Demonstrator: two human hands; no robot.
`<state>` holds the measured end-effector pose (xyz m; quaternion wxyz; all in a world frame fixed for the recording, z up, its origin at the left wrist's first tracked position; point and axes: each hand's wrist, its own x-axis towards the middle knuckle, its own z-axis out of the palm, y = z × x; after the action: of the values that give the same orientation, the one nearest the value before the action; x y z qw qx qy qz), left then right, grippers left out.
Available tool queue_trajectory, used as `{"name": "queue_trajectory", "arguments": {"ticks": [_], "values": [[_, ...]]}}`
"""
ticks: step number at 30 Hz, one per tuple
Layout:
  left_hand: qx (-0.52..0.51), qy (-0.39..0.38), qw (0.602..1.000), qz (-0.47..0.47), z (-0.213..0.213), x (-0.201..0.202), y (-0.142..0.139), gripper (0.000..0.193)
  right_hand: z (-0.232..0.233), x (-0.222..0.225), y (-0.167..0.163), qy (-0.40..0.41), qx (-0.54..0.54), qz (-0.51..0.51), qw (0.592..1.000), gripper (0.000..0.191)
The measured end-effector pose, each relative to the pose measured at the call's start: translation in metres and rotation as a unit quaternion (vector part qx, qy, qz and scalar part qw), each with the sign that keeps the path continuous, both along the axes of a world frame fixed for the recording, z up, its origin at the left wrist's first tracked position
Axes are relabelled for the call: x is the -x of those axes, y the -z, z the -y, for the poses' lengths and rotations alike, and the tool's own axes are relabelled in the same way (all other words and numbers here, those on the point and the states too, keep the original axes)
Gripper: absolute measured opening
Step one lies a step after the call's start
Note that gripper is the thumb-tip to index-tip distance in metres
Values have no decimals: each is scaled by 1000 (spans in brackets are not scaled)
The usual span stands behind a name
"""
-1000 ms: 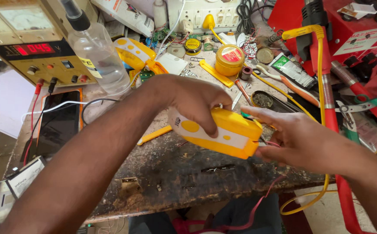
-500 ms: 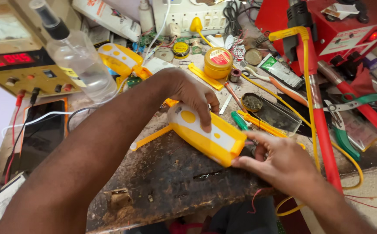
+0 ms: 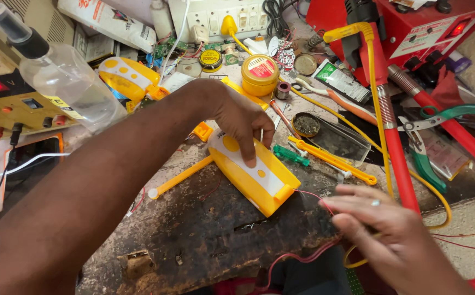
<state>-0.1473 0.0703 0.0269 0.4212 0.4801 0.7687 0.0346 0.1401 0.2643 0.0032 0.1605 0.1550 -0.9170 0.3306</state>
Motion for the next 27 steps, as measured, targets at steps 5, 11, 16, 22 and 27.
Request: {"name": "queue_trajectory", "arguments": {"ticks": [5,11,16,22,27], "values": [[-119,-8,991,-61,22,-21,-3,62,-23,1,-8,281,-82,8,956,27],[-379,-100,874,-287,52,-90,10,70,-36,6,-15,379,-236,107,888,31],[-450,-186,768,-417,53,-147,27,69,-36,20,-3,298,-313,48,900,31],[-485,-204,771,-358,66,-151,30,35,-37,26,0,283,-277,-3,918,28],[-547,-235,732,-332,59,-152,37,29,-29,24,-1,244,-10,-57,968,31]]}}
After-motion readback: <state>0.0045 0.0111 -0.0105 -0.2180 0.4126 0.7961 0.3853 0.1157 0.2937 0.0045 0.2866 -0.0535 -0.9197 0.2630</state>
